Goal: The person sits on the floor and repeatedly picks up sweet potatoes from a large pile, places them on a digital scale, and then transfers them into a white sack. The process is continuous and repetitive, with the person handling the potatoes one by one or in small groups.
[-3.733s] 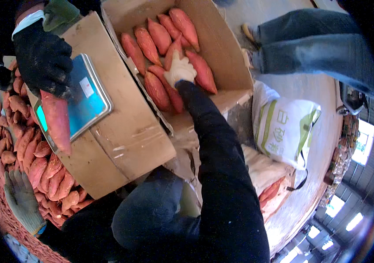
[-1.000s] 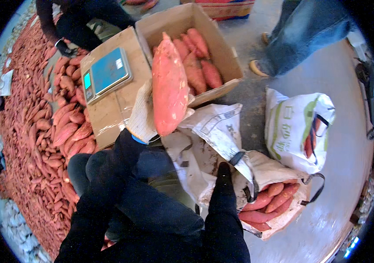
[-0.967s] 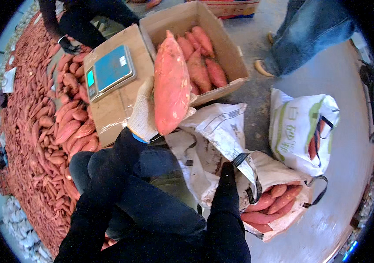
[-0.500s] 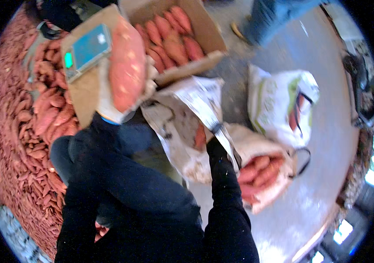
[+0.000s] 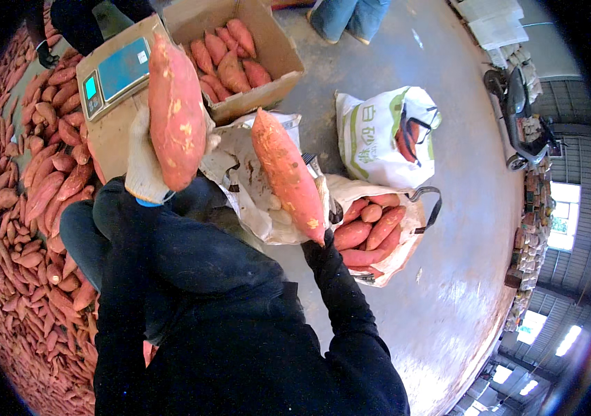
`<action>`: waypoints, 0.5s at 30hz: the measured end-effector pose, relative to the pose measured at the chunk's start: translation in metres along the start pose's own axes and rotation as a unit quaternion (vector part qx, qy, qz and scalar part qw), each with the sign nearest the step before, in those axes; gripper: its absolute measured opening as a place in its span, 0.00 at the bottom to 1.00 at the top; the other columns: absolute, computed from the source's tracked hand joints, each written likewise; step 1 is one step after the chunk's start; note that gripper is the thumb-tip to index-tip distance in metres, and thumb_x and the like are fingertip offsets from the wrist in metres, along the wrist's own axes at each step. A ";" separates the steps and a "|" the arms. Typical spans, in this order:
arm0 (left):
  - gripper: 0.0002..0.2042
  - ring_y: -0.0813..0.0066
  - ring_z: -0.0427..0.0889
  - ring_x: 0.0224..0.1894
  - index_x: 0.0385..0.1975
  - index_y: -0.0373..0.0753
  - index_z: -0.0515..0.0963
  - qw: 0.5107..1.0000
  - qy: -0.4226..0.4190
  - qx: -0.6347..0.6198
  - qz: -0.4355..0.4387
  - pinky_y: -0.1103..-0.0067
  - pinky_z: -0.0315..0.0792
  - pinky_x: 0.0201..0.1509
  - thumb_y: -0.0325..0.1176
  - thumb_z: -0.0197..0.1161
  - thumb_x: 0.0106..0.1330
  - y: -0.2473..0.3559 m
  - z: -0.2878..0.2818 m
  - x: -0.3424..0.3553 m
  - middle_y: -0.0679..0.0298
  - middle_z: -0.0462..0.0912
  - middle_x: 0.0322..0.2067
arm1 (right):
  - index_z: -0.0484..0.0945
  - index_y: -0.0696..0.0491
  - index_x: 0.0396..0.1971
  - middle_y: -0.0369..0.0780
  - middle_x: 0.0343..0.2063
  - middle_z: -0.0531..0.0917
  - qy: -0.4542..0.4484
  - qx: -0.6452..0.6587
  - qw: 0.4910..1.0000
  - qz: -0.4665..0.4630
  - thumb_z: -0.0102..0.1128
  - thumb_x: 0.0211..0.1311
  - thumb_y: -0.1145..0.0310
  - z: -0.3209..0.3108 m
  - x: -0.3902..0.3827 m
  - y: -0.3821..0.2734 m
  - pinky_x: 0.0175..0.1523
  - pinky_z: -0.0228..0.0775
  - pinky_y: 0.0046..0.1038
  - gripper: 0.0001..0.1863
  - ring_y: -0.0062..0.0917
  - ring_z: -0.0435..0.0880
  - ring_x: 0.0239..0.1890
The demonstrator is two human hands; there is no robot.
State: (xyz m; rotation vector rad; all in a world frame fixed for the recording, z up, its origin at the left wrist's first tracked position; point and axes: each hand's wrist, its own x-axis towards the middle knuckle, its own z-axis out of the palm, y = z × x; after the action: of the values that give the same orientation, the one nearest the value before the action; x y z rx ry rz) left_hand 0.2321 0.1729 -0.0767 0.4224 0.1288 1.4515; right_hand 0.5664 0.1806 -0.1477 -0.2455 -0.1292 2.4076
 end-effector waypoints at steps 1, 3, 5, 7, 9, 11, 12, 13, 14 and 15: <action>0.34 0.57 0.71 0.63 0.68 0.44 0.61 0.995 -0.003 -0.090 -0.033 0.61 0.66 0.68 0.56 0.57 0.68 0.001 0.007 -0.006 0.56 0.70 0.61 | 0.71 0.58 0.59 0.50 0.50 0.80 -0.015 0.008 1.000 0.004 0.61 0.58 0.47 0.005 0.003 0.000 0.57 0.71 0.30 0.35 0.36 0.80 0.50; 0.37 0.54 0.70 0.64 0.69 0.44 0.59 0.987 0.027 -0.152 -0.051 0.56 0.65 0.69 0.63 0.51 0.68 -0.001 -0.003 -0.018 0.56 0.69 0.63 | 0.70 0.58 0.59 0.50 0.49 0.80 -0.052 0.026 0.998 0.031 0.61 0.59 0.47 0.015 0.021 0.006 0.57 0.72 0.29 0.35 0.36 0.80 0.49; 0.39 0.48 0.68 0.66 0.70 0.44 0.59 0.981 0.100 -0.166 -0.007 0.44 0.60 0.68 0.66 0.47 0.67 -0.001 -0.012 -0.015 0.55 0.68 0.65 | 0.70 0.58 0.59 0.50 0.49 0.80 -0.079 0.028 0.995 0.050 0.61 0.59 0.47 0.030 0.036 0.005 0.57 0.72 0.29 0.35 0.35 0.80 0.49; 0.38 0.47 0.67 0.66 0.70 0.44 0.59 0.981 0.089 -0.175 -0.007 0.42 0.59 0.68 0.65 0.48 0.67 -0.001 0.001 -0.014 0.56 0.68 0.65 | 0.70 0.58 0.60 0.50 0.49 0.80 -0.101 0.014 0.993 0.065 0.61 0.60 0.48 0.046 0.052 -0.002 0.56 0.72 0.28 0.35 0.35 0.81 0.48; 0.38 0.47 0.66 0.66 0.69 0.44 0.60 0.979 0.081 -0.187 -0.009 0.41 0.58 0.67 0.64 0.49 0.67 -0.006 0.034 -0.011 0.56 0.68 0.65 | 0.69 0.59 0.60 0.50 0.48 0.80 -0.108 -0.010 0.991 0.080 0.61 0.61 0.48 0.059 0.062 -0.019 0.56 0.73 0.28 0.35 0.34 0.81 0.48; 0.37 0.46 0.66 0.66 0.69 0.44 0.61 0.981 0.057 -0.183 -0.008 0.38 0.56 0.67 0.65 0.49 0.67 -0.014 0.049 -0.004 0.57 0.69 0.65 | 0.69 0.59 0.60 0.49 0.48 0.80 -0.080 -0.095 0.990 0.070 0.60 0.61 0.48 0.076 0.064 -0.044 0.55 0.73 0.27 0.36 0.34 0.81 0.47; 0.38 0.46 0.65 0.66 0.69 0.44 0.61 0.986 0.046 -0.161 0.005 0.36 0.55 0.66 0.65 0.48 0.67 -0.007 0.053 -0.008 0.57 0.69 0.65 | 0.68 0.59 0.61 0.49 0.48 0.80 -0.068 -0.156 0.984 0.055 0.60 0.61 0.48 0.092 0.073 -0.044 0.55 0.73 0.27 0.36 0.34 0.81 0.47; 0.38 0.46 0.65 0.67 0.69 0.44 0.61 0.989 0.035 -0.141 0.017 0.35 0.54 0.66 0.66 0.47 0.67 -0.001 0.056 -0.009 0.57 0.68 0.65 | 0.68 0.59 0.61 0.49 0.48 0.80 -0.050 -0.237 0.970 0.002 0.60 0.62 0.48 0.109 0.084 -0.041 0.55 0.73 0.26 0.36 0.34 0.81 0.47; 0.37 0.48 0.64 0.67 0.70 0.46 0.60 0.987 0.052 -0.151 0.024 0.33 0.54 0.65 0.65 0.44 0.69 -0.004 0.053 -0.005 0.57 0.67 0.66 | 0.64 0.59 0.64 0.49 0.50 0.79 -0.025 -0.379 0.913 -0.148 0.63 0.60 0.54 0.137 0.094 -0.027 0.56 0.72 0.26 0.37 0.32 0.81 0.48; 0.38 0.45 0.65 0.67 0.70 0.46 0.58 0.987 0.056 -0.148 0.037 0.33 0.54 0.64 0.66 0.43 0.69 -0.002 0.056 -0.001 0.57 0.66 0.67 | 0.60 0.60 0.68 0.48 0.52 0.78 0.047 -0.509 0.814 -0.277 0.65 0.58 0.59 0.162 0.108 -0.008 0.58 0.71 0.26 0.40 0.29 0.80 0.50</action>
State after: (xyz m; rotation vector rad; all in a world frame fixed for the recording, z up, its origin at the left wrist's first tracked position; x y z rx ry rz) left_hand 0.2528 0.1606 -0.0265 0.1040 -0.0145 1.5390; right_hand 0.4582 0.2540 -0.0032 -0.6923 -1.2668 1.5237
